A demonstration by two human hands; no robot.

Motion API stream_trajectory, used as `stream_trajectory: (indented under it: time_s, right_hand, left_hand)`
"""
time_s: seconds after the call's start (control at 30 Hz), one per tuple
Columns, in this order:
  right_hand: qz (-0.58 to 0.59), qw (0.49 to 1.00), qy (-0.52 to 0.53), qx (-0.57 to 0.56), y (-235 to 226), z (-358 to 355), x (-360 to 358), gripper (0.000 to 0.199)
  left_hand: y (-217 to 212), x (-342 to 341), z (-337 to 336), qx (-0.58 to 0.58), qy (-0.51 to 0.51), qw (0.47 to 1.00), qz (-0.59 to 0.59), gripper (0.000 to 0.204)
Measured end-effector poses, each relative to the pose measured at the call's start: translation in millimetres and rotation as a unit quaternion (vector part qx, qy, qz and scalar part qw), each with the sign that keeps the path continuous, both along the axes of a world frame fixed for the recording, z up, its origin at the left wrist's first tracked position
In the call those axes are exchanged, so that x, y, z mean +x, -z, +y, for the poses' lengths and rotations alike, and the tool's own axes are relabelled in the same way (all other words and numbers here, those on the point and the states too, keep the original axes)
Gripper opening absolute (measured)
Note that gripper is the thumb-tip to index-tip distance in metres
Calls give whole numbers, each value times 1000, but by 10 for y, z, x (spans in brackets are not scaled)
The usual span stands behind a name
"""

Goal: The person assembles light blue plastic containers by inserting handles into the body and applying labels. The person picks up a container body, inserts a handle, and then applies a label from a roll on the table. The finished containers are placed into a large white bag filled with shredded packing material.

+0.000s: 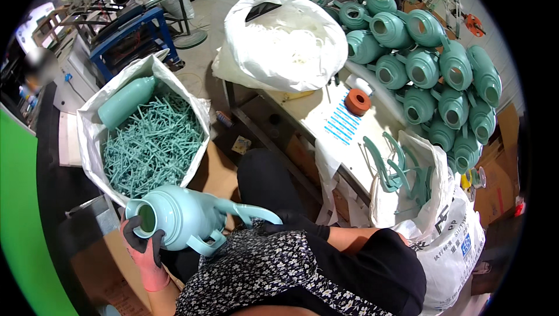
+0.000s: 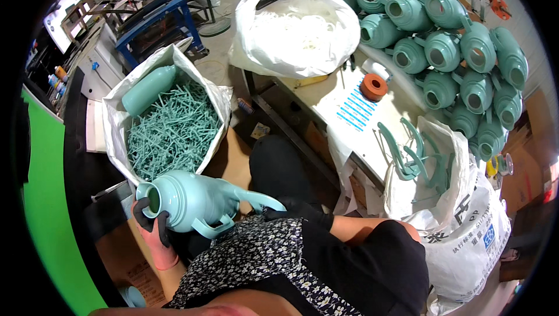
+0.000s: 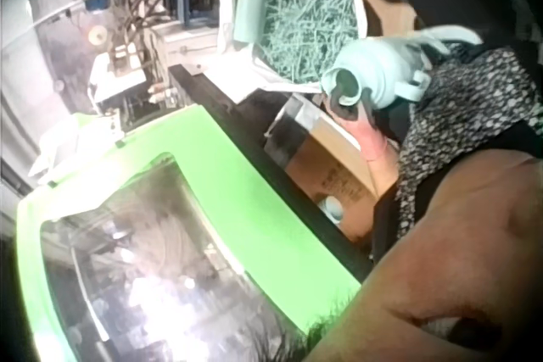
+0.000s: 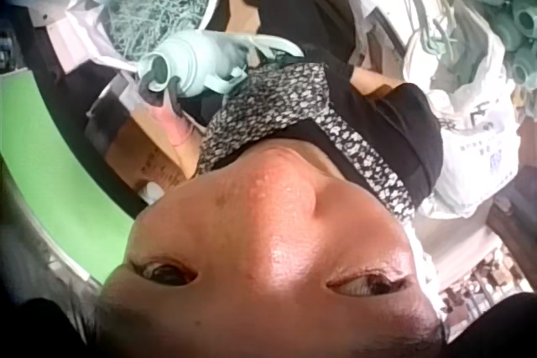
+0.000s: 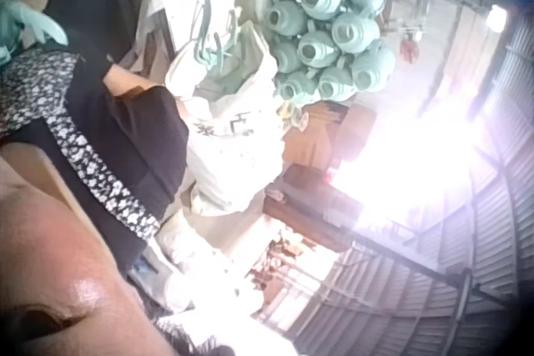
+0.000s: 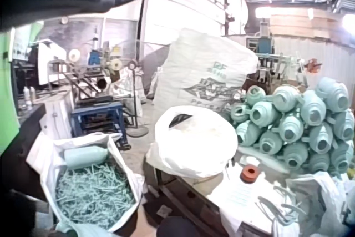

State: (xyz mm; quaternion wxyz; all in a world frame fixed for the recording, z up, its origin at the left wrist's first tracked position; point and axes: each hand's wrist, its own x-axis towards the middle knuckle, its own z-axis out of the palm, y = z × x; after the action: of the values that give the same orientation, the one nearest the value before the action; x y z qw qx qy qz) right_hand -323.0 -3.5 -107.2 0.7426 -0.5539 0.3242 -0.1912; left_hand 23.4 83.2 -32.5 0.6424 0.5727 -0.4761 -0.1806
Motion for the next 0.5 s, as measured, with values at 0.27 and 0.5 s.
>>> stream_trajectory:
  time_s: [0.27,0.5]
  right_hand:
    - [-97,959,177,-199,-1309,-716,751,30]
    - [-293,940,139,101,-1302,-718,1448,29]
  left_hand:
    - [-200,-200,127,-83,62,994,-20,46]
    - [-246,-297,244,-12,99,994,-39,42]
